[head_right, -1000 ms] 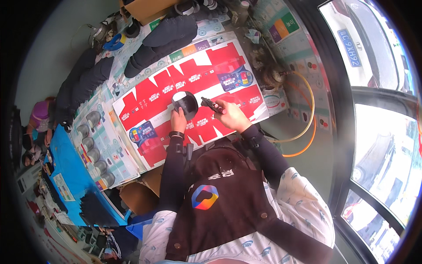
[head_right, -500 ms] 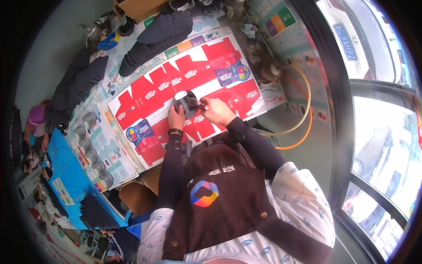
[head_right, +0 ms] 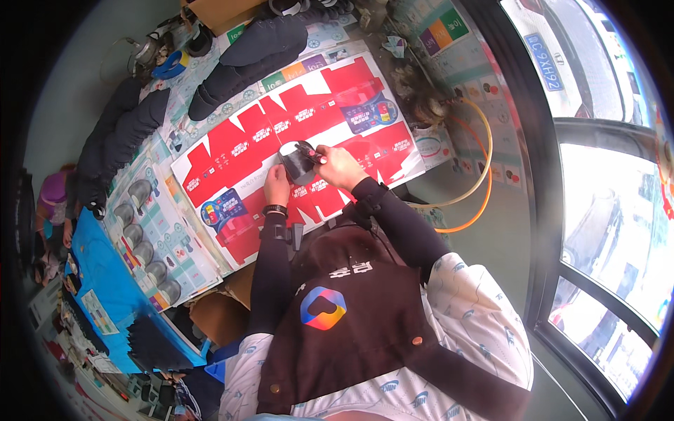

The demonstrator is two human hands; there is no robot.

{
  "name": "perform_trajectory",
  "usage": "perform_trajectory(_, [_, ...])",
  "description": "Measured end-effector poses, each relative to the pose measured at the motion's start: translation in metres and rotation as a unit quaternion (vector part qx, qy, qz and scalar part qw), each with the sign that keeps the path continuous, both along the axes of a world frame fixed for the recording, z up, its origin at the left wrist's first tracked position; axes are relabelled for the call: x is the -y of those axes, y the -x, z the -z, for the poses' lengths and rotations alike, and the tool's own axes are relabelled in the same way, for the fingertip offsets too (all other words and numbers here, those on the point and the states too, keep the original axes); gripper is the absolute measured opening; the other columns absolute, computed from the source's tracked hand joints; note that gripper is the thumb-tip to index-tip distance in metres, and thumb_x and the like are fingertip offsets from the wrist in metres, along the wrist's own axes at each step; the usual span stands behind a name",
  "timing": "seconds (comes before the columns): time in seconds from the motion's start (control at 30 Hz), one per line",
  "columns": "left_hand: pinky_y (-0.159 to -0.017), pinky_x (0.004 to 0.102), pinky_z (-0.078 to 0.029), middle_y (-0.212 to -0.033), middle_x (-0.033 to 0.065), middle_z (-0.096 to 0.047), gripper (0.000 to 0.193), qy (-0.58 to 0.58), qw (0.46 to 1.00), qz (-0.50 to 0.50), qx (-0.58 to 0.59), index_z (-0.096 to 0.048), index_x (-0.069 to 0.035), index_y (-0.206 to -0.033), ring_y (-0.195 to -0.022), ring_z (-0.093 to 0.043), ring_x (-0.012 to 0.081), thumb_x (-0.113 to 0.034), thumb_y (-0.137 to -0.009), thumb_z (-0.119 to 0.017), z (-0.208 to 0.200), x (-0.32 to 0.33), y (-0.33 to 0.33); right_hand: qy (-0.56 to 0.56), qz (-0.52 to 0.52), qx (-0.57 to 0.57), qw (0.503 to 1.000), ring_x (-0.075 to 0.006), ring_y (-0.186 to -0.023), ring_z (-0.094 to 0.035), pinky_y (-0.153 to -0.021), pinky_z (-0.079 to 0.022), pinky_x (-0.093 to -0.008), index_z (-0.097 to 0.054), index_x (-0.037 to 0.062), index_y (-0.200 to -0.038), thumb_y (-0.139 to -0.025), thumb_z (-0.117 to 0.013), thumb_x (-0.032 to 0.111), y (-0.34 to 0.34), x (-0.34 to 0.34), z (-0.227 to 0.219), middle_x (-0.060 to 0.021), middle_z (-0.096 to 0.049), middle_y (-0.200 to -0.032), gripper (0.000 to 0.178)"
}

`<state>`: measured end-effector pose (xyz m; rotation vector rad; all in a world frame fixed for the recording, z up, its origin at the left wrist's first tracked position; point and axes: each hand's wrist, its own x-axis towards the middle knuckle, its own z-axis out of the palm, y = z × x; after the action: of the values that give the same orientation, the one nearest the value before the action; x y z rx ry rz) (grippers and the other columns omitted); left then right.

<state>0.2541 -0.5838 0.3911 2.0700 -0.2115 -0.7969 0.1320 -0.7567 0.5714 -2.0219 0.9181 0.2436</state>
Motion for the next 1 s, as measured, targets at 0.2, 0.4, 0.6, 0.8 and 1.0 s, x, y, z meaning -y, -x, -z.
perform_trajectory(0.2, [-0.059,0.031,-0.06,-0.1,0.0122,-0.073,0.035,0.02,0.999,0.013,0.023,-0.065,0.001,-0.115,-0.073,-0.072,0.0201,-0.032,-0.104,-0.059,-0.005,0.003,-0.001,-0.015,0.009,0.035,0.999,-0.0471,-0.099,-0.066,-0.088,-0.052,-0.0523,-0.068,-0.0011,-0.11,-0.088,-0.061,0.023,0.01,-0.005,0.001,-0.0297,-0.069,-0.097,0.034])
perform_trajectory(0.4, [-0.058,0.03,-0.059,-0.094,0.0104,-0.073,0.035,0.039,0.999,0.012,-0.019,-0.064,0.001,-0.116,-0.071,-0.072,0.0178,-0.031,-0.103,-0.062,-0.021,0.01,0.001,0.025,0.035,-0.007,0.999,-0.0451,-0.099,-0.066,-0.086,-0.053,-0.0489,-0.068,0.0027,-0.114,-0.084,-0.062,0.018,0.019,0.004,0.004,-0.0269,-0.069,-0.099,0.034])
perform_trajectory(0.6, [-0.057,0.0294,-0.058,-0.094,0.0097,-0.073,0.032,0.047,0.998,0.027,0.025,-0.063,0.002,-0.115,-0.069,-0.071,0.0165,-0.027,-0.102,-0.064,-0.003,0.008,-0.001,0.014,0.027,0.016,0.999,-0.0485,-0.096,-0.065,-0.088,-0.051,-0.0541,-0.069,0.0001,-0.11,-0.087,-0.053,0.016,0.024,-0.008,-0.008,-0.031,-0.068,-0.093,0.033])
perform_trajectory(0.8, [-0.057,0.0292,-0.058,-0.093,0.0097,-0.073,0.032,0.063,0.998,0.011,-0.005,-0.063,0.002,-0.115,-0.066,-0.07,0.0169,-0.027,-0.102,-0.063,0.007,0.008,-0.002,0.011,0.0,-0.028,1.0,-0.0485,-0.096,-0.065,-0.088,-0.051,-0.0545,-0.069,0.001,-0.11,-0.089,-0.05,0.016,0.035,0.0,-0.003,-0.0306,-0.068,-0.096,0.032])
perform_trajectory(1.0, [-0.075,0.037,-0.057,-0.102,0.0156,-0.075,0.032,-0.002,0.999,-0.006,0.036,-0.067,-0.001,-0.112,-0.083,-0.073,0.0272,-0.031,-0.1,-0.063,0.008,-0.002,-0.009,-0.038,0.034,0.055,0.997,-0.0459,-0.1,-0.066,-0.088,-0.052,-0.0512,-0.069,-0.0008,-0.112,-0.087,-0.059,0.02,0.026,-0.009,0.002,-0.0296,-0.069,-0.099,0.034])
